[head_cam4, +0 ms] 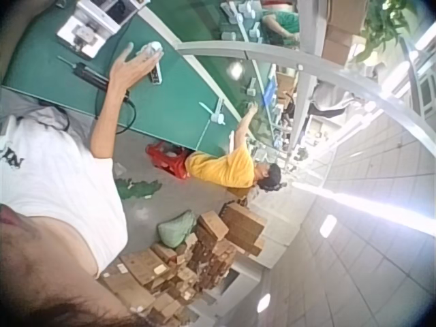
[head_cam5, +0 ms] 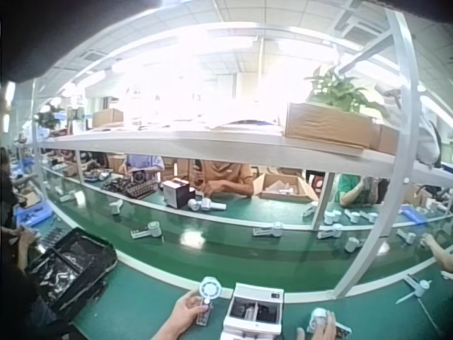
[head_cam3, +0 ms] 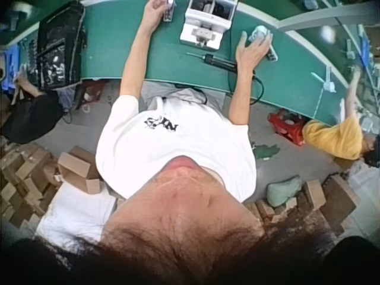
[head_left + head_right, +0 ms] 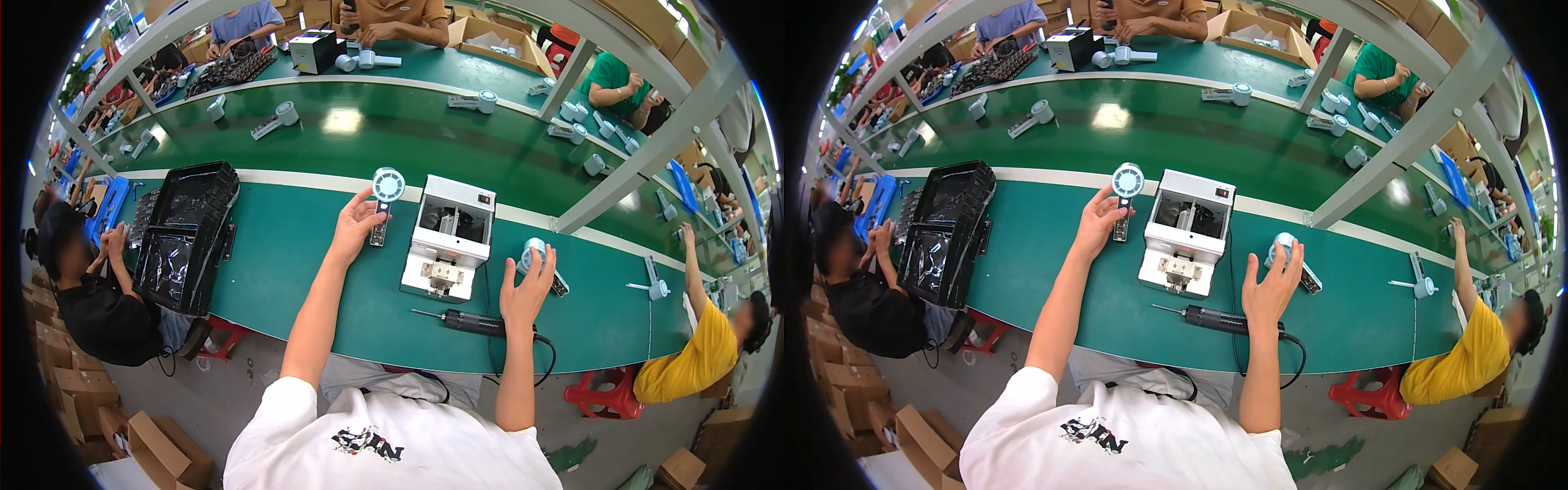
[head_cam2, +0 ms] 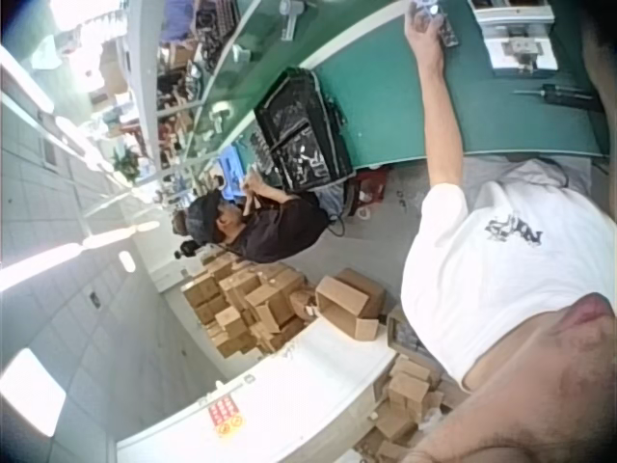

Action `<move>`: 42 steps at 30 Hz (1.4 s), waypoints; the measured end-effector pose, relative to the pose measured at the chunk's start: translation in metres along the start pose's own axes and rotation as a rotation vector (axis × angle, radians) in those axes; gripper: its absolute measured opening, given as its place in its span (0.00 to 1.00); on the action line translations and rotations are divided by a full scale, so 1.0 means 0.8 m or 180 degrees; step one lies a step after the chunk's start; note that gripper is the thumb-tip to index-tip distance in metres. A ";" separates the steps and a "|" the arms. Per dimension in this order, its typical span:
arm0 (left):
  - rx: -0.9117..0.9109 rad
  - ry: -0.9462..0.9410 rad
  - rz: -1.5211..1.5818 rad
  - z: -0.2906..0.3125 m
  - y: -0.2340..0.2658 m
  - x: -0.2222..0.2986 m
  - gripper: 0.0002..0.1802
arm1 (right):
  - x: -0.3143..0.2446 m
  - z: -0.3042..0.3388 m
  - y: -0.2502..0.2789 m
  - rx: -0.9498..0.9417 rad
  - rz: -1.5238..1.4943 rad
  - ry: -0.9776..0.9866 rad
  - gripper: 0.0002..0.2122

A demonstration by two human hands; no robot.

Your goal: Assembling small handheld fan components by soldering wires and fitting parts together on an electronics assembly line.

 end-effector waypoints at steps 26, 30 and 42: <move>-0.0003 0.0010 -0.0009 0.000 0.001 -0.001 0.35 | -0.005 -0.001 0.008 0.0181 -0.0299 0.0135 0.10; 0.0011 0.0001 -0.0005 -0.001 0.002 -0.002 0.35 | -0.003 0.000 0.006 0.0197 -0.0315 0.0194 0.10; -0.0005 -0.0008 0.0016 -0.001 0.001 0.000 0.36 | 0.009 0.003 0.000 0.0041 -0.0511 -0.0147 0.17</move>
Point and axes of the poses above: each hand's wrist, its own z-axis away from the middle knuckle, its own y-axis out of the back of the hand, x = y × z, the point moved 10 cm from there along -z, towards the middle knuckle, and after that the axes turned 5 degrees about -z, right-handed, at the moved point
